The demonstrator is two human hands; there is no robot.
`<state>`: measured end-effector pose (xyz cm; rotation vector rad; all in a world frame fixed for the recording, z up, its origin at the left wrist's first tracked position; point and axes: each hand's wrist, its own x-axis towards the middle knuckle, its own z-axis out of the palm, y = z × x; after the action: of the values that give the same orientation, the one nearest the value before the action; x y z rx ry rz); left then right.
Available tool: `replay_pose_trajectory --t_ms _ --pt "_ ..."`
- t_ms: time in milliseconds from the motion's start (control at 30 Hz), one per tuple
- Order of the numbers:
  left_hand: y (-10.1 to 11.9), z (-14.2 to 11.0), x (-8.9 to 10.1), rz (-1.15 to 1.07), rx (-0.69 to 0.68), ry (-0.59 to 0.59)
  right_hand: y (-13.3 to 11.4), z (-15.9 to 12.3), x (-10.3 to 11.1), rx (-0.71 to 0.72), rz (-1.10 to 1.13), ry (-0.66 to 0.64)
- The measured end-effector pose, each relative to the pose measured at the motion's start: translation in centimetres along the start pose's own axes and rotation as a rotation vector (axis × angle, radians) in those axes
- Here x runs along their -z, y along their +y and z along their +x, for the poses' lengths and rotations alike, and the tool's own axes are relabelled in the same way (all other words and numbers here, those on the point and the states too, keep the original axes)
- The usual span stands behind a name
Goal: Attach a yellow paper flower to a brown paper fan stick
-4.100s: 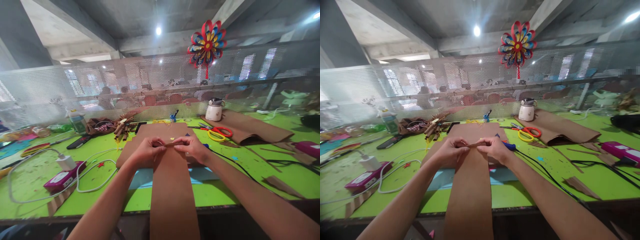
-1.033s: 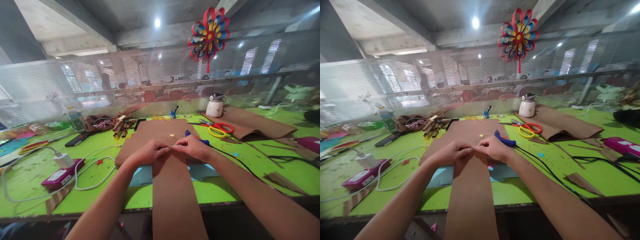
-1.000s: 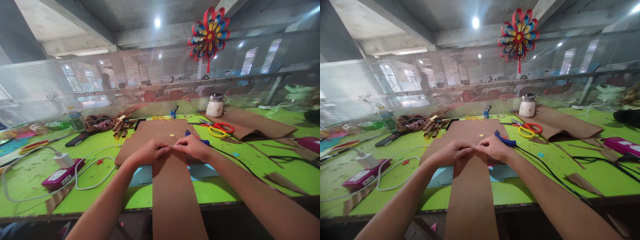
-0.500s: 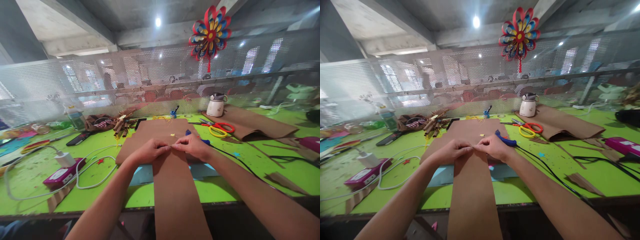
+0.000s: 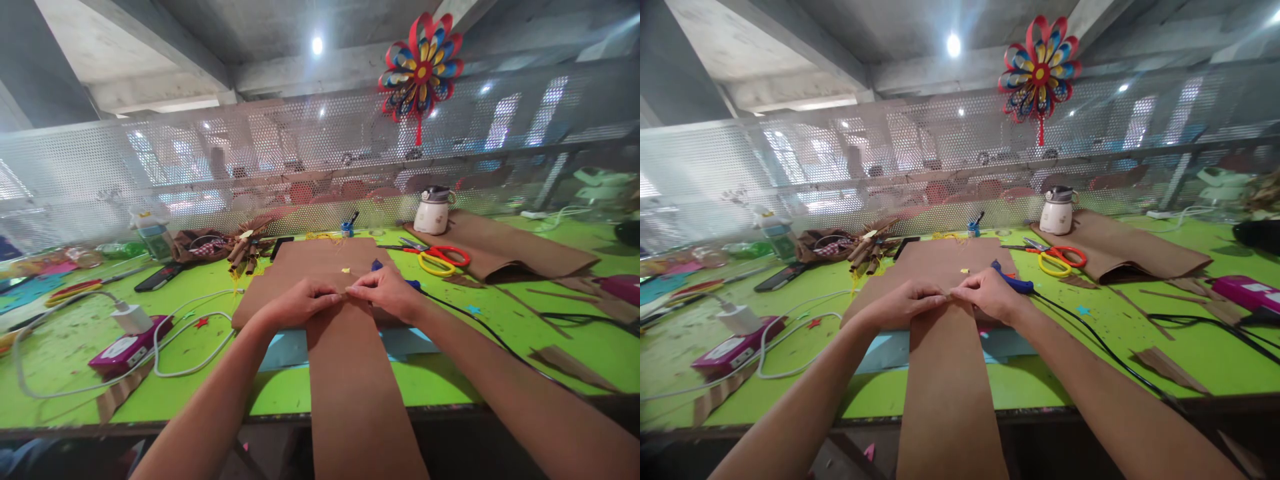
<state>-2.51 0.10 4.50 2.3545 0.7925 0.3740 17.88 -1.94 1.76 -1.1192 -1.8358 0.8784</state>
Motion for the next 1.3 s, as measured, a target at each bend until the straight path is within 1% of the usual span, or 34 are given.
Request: replay_pose_trajectory --t_ms 133,233,333,467,533,833,1033,1200,1300 --pt "0.22 -0.2 0.06 -0.032 0.006 -0.009 0.12 -0.03 0.29 0.005 -0.012 -0.071" --pt "0.2 -0.26 0.08 -0.041 0.012 -0.021 0.01 -0.05 0.55 0.076 -0.086 -0.103" --pt "0.14 -0.25 0.14 -0.047 0.016 -0.017 -0.34 -0.06 0.72 0.119 -0.144 -0.066" --pt "0.1 -0.24 0.25 -0.033 0.019 0.006 -0.74 -0.12 0.81 0.01 -0.176 0.001" --pt "0.07 -0.26 0.28 -0.034 0.03 0.001 -0.75 -0.16 0.79 -0.017 -0.186 0.003" --pt "-0.29 -0.17 0.05 -0.041 0.058 -0.011 -0.34 -0.12 0.54 0.007 -0.176 0.026" --pt "-0.02 -0.21 0.03 -0.06 0.049 -0.022 -0.16 -0.06 0.51 0.001 -0.149 0.025" --pt "-0.04 -0.22 0.0 -0.052 0.05 0.001 -0.14 -0.07 0.55 0.005 -0.134 0.012" --pt "-0.11 -0.22 0.04 -0.057 0.043 0.005 -0.36 -0.1 0.73 0.042 -0.168 0.025"
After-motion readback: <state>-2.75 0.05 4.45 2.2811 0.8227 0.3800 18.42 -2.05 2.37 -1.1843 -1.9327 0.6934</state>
